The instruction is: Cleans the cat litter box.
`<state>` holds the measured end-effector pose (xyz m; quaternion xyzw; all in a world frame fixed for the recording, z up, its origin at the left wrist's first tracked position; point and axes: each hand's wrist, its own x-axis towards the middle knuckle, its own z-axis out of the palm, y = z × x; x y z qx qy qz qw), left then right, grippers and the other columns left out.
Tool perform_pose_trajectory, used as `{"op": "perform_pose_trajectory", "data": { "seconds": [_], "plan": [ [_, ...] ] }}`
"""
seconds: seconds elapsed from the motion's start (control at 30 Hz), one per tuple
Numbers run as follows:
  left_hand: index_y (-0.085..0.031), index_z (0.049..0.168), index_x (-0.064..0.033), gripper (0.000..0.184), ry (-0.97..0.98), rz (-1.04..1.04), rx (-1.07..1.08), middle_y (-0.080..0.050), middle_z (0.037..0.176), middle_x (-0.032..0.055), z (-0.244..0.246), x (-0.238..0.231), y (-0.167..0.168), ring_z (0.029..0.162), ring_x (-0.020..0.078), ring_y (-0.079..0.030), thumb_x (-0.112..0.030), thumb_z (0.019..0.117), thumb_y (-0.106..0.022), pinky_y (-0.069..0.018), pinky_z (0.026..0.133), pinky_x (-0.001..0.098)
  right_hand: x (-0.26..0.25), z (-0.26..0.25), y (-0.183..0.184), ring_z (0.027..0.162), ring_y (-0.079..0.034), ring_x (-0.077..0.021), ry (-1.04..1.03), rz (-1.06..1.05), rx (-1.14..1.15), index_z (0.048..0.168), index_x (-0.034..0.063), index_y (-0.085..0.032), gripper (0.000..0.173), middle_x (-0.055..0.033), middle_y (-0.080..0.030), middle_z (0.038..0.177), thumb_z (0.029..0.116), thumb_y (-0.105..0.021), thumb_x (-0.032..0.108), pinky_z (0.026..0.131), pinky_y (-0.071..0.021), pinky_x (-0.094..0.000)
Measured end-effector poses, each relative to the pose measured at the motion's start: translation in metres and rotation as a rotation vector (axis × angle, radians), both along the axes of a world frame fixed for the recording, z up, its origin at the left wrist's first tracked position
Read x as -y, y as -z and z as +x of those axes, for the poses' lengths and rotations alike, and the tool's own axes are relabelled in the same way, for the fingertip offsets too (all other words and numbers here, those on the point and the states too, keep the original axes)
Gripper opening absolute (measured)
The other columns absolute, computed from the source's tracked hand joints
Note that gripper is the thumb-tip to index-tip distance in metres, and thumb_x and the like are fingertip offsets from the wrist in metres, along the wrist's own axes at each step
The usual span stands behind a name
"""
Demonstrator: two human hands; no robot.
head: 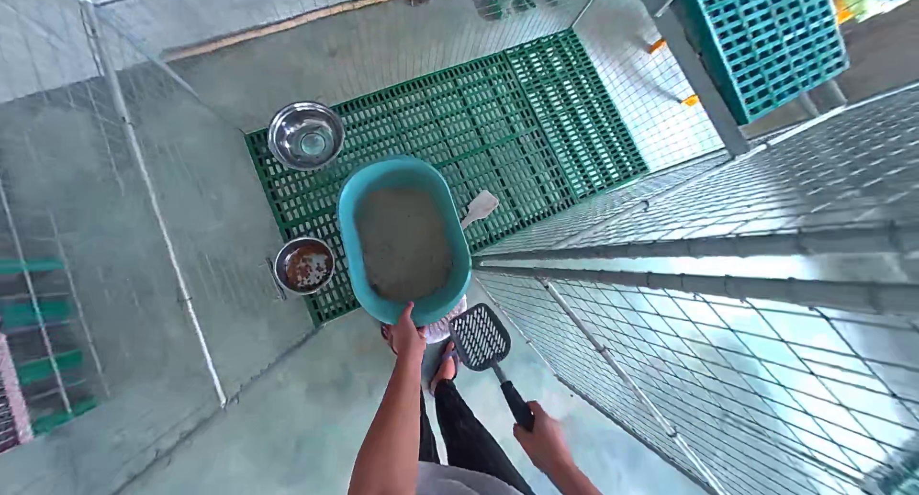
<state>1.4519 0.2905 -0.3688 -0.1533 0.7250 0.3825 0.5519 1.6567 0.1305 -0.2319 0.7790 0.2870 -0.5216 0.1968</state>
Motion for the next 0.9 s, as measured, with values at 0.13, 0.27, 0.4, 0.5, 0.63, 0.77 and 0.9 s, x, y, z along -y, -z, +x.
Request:
{"op": "perform_pose_trajectory", "data": {
  "seconds": [0.13, 0.27, 0.4, 0.5, 0.63, 0.77, 0.9],
  "plan": [
    [-0.049, 0.134, 0.0057, 0.038, 0.06, 0.112, 0.038, -0.057, 0.121, 0.0245, -0.019, -0.052, -0.038, 0.098, 0.0291, -0.059, -0.006, 0.0991, -0.055, -0.0532, 0.081, 0.0422, -0.023, -0.033, 0.015, 0.094, -0.072, -0.0421, 0.156, 0.098, -0.1, 0.146, -0.0023, -0.047, 0.056, -0.029, -0.069, 0.113, 0.098, -0.068, 0.019, 0.087, -0.0572, -0.0579],
    [-0.05, 0.13, 0.0047, 0.033, 0.112, 0.159, 0.008, -0.058, 0.113, 0.0214, -0.041, -0.122, -0.052, 0.091, 0.0247, -0.06, -0.006, 0.0993, -0.054, -0.0535, 0.076, 0.0362, -0.094, -0.074, 0.045, 0.077, -0.07, -0.0333, 0.353, 0.258, -0.221, 0.146, -0.0055, -0.042, 0.052, -0.026, -0.067, 0.103, 0.1029, -0.062, 0.017, 0.075, -0.0593, -0.0499],
    [-0.051, 0.126, 0.002, 0.028, 0.125, 0.187, 0.036, -0.057, 0.105, 0.0169, -0.054, -0.16, -0.048, 0.083, 0.0192, -0.059, -0.005, 0.0989, -0.053, -0.0527, 0.068, 0.0293, -0.187, -0.11, 0.083, 0.091, -0.07, -0.0358, 0.549, 0.487, -0.209, 0.143, -0.0105, -0.041, 0.051, -0.0291, -0.065, 0.112, 0.1035, -0.06, 0.017, 0.085, -0.058, -0.051],
    [-0.049, 0.126, -0.0011, 0.027, 0.153, 0.199, 0.08, -0.057, 0.105, 0.0147, -0.063, -0.167, -0.038, 0.084, 0.0173, -0.061, -0.007, 0.1, -0.051, -0.054, 0.069, 0.0273, -0.266, -0.121, 0.106, 0.104, -0.068, -0.0384, 0.729, 0.607, -0.074, 0.148, -0.0107, -0.037, 0.054, -0.032, -0.062, 0.123, 0.1079, -0.054, 0.021, 0.094, -0.0547, -0.0508],
    [-0.049, 0.128, 0.0013, 0.031, 0.203, 0.145, 0.064, -0.057, 0.107, 0.0173, -0.069, -0.159, -0.017, 0.085, 0.0205, -0.061, -0.004, 0.098, -0.052, -0.0547, 0.07, 0.031, -0.347, -0.09, 0.131, 0.13, -0.058, -0.0414, 0.813, 0.764, 0.172, 0.151, -0.0107, -0.035, 0.055, -0.0337, -0.055, 0.14, 0.1075, -0.054, 0.019, 0.111, -0.0462, -0.0482],
    [-0.048, 0.13, -0.0006, 0.03, 0.2, 0.1, 0.091, -0.056, 0.113, 0.0166, -0.084, -0.153, 0.005, 0.093, 0.0207, -0.06, -0.005, 0.101, -0.049, -0.054, 0.077, 0.0316, -0.384, -0.045, 0.161, 0.137, -0.053, -0.0401, 0.89, 0.658, 0.349, 0.152, -0.0053, -0.036, 0.055, -0.0299, -0.051, 0.147, 0.109, -0.048, 0.026, 0.112, -0.0448, -0.0519],
    [-0.041, 0.139, 0.0025, 0.034, 0.161, 0.178, 0.098, -0.056, 0.121, 0.0175, -0.09, -0.132, 0.026, 0.1, 0.0189, -0.061, -0.009, 0.1074, -0.047, -0.0543, 0.086, 0.03, -0.385, -0.03, 0.172, 0.147, -0.039, -0.0432, 0.753, 0.568, 0.512, 0.163, 0.0023, -0.019, 0.062, -0.0278, -0.035, 0.16, 0.1094, -0.04, 0.025, 0.117, -0.0367, -0.0568]
  ]
}}
